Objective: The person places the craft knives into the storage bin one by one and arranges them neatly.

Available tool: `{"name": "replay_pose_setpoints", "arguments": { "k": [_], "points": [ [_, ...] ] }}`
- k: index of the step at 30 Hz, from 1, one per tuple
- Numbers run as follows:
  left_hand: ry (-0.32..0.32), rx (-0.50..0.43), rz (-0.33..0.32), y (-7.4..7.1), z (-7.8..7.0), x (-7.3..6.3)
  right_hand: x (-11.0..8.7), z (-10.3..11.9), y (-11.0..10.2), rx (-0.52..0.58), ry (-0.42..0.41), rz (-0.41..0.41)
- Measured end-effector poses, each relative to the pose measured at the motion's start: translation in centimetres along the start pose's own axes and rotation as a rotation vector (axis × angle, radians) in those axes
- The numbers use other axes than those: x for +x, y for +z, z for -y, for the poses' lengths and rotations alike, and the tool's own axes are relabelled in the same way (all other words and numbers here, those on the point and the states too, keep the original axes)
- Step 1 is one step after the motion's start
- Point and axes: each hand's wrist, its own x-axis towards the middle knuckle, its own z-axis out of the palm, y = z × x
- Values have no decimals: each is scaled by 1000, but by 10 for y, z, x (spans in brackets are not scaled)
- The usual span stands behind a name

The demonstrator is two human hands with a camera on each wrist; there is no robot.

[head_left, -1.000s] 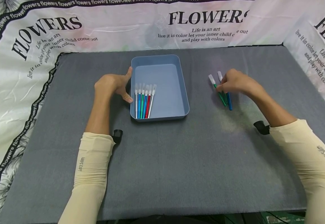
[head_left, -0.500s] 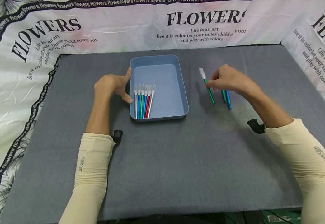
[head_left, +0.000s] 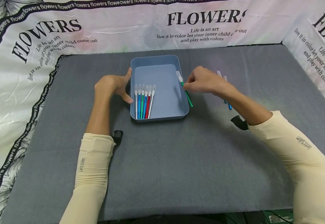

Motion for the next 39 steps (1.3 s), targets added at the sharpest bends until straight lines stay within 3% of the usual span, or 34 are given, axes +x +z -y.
{"name": "replay_pose_setpoints", "arguments": {
  "k": [8, 15, 23, 34, 39],
  "points": [
    [-5, -6, -15, 1, 1, -2, 17, 19, 17, -104, -13, 23],
    [3, -8, -9, 0, 2, -1, 33, 31, 38, -141, -36, 93],
    [-1, -4, -8, 0, 1, -1, 49, 42, 56, -234, 31, 120],
    [6, 8, -13, 0, 0, -2, 58, 48, 68, -244, 14, 181],
    [27, 36, -1, -1, 1, -2, 59, 52, 69, -230, -39, 206]
  ]
}}
